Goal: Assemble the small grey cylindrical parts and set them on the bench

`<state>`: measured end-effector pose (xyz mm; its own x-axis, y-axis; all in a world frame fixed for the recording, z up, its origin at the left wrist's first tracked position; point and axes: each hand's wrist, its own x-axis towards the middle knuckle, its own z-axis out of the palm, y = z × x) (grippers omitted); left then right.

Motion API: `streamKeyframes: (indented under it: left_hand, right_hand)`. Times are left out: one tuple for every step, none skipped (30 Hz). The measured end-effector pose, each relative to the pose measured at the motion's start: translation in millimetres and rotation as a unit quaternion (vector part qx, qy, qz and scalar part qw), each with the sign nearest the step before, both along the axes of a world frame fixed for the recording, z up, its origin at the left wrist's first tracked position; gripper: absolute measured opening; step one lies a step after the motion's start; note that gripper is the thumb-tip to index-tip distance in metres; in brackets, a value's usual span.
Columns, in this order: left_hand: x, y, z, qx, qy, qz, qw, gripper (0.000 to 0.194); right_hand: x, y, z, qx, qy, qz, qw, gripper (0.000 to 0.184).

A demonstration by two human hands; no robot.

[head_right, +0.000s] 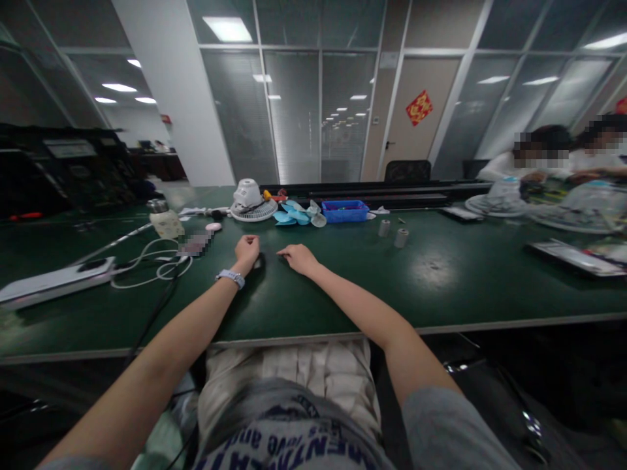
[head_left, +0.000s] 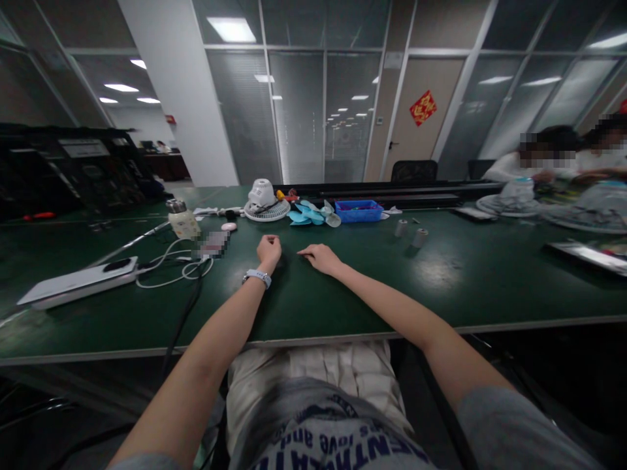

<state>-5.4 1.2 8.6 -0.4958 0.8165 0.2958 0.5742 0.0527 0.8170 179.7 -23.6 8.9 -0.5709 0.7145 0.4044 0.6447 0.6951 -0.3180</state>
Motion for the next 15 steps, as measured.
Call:
streamKeyframes:
  left_hand:
    - [0,0,0.0,0.001,0.003,-0.002,1.000,0.021]
    - [0,0,-0.1,0.003,0.005,-0.004,1.000,0.022]
    - [0,0,-0.3,0.004,0.007,-0.005,1.000,0.022]
    - [0,-1,-0.5,0.004,0.008,-0.006,1.000,0.022]
    - [0,-1,-0.7,0.004,0.009,-0.007,1.000,0.022]
    - [0,-1,-1.0,0.003,0.010,-0.009,1.000,0.022]
    - [0,0,-1.4,0.002,0.011,-0.010,1.000,0.022]
    - [1,0,-1.8,0.001,0.012,-0.012,1.000,0.021]
    - [1,0,-2.2,0.000,0.013,-0.014,1.000,0.021]
    - [1,0,-2.6,-0.001,0.015,-0.016,1.000,0.020]
    - [1,0,-2.9,-0.002,0.015,-0.017,1.000,0.020]
    - [1,0,-3.1,-0.003,0.016,-0.018,1.000,0.020]
    - [1,0,-3.2,-0.005,0.015,-0.019,1.000,0.020]
    - [1,0,-3.2,-0.007,0.015,-0.020,1.000,0.020]
    - [1,0,-3.2,-0.009,0.015,-0.021,1.000,0.019]
  right_hand:
    - [7,2,2.3,0.006,0.005,-0.019,1.000,0.035]
    - [15,4,5.2,0.015,0.009,-0.041,0.999,0.035]
    - [25,7,8.6,0.027,0.015,-0.066,0.997,0.035]
    - [37,11,12.6,0.045,0.022,-0.095,0.994,0.035]
    - [52,15,16.8,0.066,0.030,-0.129,0.989,0.036]
    - [70,19,21.2,0.090,0.038,-0.169,0.981,0.037]
    - [91,23,25.2,0.115,0.044,-0.212,0.970,0.038]
    - [114,27,28.6,0.137,0.048,-0.259,0.955,0.039]
    - [139,29,30.8,0.156,0.055,-0.313,0.935,0.039]
    - [164,31,31.9,0.173,0.067,-0.369,0.911,0.040]
    - [189,31,31.6,0.181,0.077,-0.421,0.886,0.041]
    - [211,31,30.2,0.182,0.083,-0.459,0.865,0.042]
    - [231,30,28.0,0.178,0.090,-0.492,0.847,0.042]
    - [247,29,25.2,0.171,0.095,-0.518,0.833,0.042]
    - [258,28,22.4,0.162,0.100,-0.536,0.822,0.041]
